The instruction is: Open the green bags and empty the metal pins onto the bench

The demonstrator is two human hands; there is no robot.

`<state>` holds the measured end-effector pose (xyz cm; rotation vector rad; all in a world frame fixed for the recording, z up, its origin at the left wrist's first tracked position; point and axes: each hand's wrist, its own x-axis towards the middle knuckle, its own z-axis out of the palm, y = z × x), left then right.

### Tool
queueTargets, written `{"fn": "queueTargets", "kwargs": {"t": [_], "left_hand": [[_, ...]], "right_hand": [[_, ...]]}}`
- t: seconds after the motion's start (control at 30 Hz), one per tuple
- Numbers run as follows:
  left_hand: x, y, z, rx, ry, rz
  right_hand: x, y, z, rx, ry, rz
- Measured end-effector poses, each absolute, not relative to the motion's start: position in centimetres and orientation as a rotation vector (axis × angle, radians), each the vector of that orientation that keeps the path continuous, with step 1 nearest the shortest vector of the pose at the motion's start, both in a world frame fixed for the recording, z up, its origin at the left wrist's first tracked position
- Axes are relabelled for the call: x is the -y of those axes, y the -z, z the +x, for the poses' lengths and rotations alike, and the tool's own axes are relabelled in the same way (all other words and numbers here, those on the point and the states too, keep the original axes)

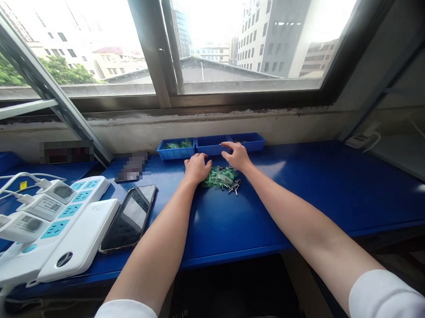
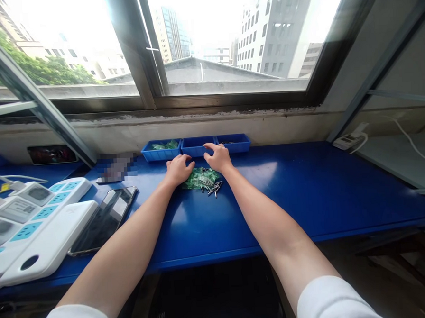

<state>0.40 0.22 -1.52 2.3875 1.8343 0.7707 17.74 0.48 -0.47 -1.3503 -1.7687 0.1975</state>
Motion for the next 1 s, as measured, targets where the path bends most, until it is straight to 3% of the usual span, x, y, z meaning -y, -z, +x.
{"fn": "queueTargets", "kwargs": {"t": [0.33,0.63,1.0], "left_hand": [[-0.5,2.3,0.0,-1.993,-0.592,2.314],[-0.4,2.2,0.1,-1.986,-0.542,2.302],[-0.3,1.8,0.1,-1.945,-0.584,2.324]], "right_hand": [[-4.0,-2.3,16.4,2.2,0.087,-1.689],[-5.8,-2.0,15.0,2.367,0.029,-1.876],[-2.1,-0.1,16.8,1.936,0.026,-1.481]]}}
